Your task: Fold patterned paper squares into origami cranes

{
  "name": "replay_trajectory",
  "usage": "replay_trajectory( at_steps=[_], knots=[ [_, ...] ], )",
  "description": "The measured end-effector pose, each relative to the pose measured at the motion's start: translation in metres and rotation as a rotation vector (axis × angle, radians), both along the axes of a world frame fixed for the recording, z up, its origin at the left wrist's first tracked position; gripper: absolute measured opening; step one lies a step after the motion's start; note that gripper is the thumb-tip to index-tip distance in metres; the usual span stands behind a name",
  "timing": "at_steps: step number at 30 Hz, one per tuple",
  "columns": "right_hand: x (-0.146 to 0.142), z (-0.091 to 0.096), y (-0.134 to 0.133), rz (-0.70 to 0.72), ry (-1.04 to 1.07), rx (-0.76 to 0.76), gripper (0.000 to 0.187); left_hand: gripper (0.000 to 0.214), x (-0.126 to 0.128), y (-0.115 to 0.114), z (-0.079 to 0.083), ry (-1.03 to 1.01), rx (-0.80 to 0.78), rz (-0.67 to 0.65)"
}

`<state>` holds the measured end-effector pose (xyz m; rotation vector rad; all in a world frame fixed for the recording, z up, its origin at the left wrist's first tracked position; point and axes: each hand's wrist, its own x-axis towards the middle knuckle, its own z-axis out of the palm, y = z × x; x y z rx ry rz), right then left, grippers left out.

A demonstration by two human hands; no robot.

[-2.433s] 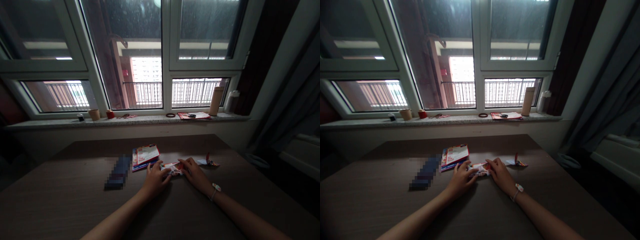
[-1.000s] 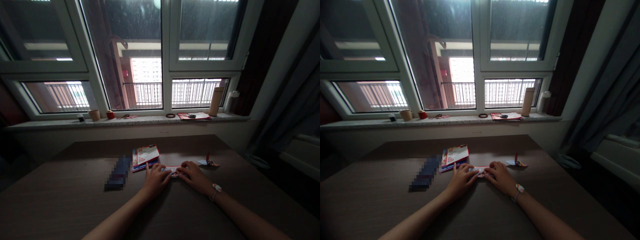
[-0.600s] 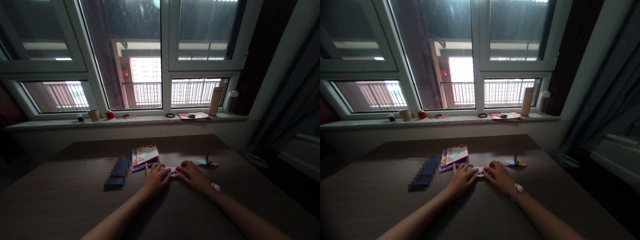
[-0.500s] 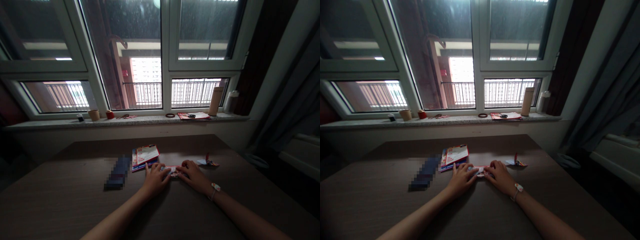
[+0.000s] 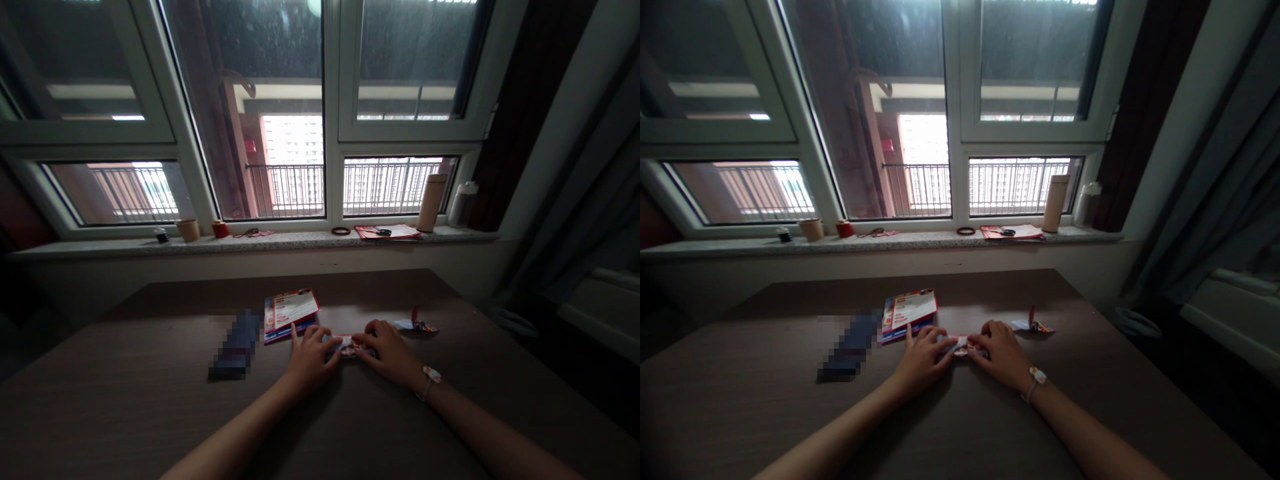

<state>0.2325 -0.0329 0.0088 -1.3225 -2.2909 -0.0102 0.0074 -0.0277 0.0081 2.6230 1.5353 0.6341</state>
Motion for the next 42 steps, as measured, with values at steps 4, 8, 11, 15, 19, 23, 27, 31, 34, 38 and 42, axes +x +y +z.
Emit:
replay_trajectory(
  at_steps=[4, 8, 11, 15, 19, 23, 27, 31, 34, 38, 42],
  knots=[
    [-0.0003, 0.0002, 0.0001, -0.003, 0.006, -0.004, 0.034, 0.027, -0.0004, 0.0018, -0.0010, 0.004, -0.016, 0.003],
    [-0.0005, 0.0004, 0.0002, -0.013, 0.008, -0.010, 0.033, 0.028, -0.0002, 0.0030, -0.0016, -0.003, -0.030, 0.005],
    [-0.0007, 0.0002, 0.0006, -0.013, 0.014, -0.013, 0.033, 0.027, 0.0002, 0.0039, -0.0016, -0.007, -0.036, 0.008],
    [-0.0012, -0.0013, 0.0016, -0.019, 0.018, -0.004, 0.033, 0.026, 0.0005, 0.0054, -0.0015, -0.026, -0.047, 0.006],
    [-0.0015, -0.0035, 0.0025, -0.022, 0.009, 0.000, 0.033, 0.026, 0.0007, 0.0066, -0.0021, -0.030, -0.057, 0.007],
    [-0.0018, -0.0042, 0.0024, -0.022, 0.005, 0.008, 0.034, 0.028, 0.0006, 0.0069, -0.0028, -0.018, -0.067, 0.012],
    [-0.0019, -0.0040, 0.0027, -0.022, 0.004, 0.009, 0.034, 0.027, 0.0006, 0.0066, -0.0024, -0.018, -0.063, 0.018],
    [-0.0026, -0.0042, 0.0035, -0.026, 0.001, 0.006, 0.034, 0.027, 0.0009, 0.0071, -0.0022, -0.025, -0.068, 0.023],
    [-0.0033, -0.0034, 0.0031, -0.031, -0.002, 0.006, 0.035, 0.028, 0.0007, 0.0074, -0.0027, -0.019, -0.071, 0.021],
    [-0.0034, -0.0021, 0.0009, -0.036, 0.002, 0.008, 0.034, 0.030, 0.0005, 0.0061, -0.0029, -0.004, -0.058, 0.019],
    [-0.0030, -0.0027, -0.0009, -0.039, -0.002, -0.004, 0.034, 0.032, 0.0005, 0.0040, -0.0021, 0.005, -0.045, 0.018]
  ],
)
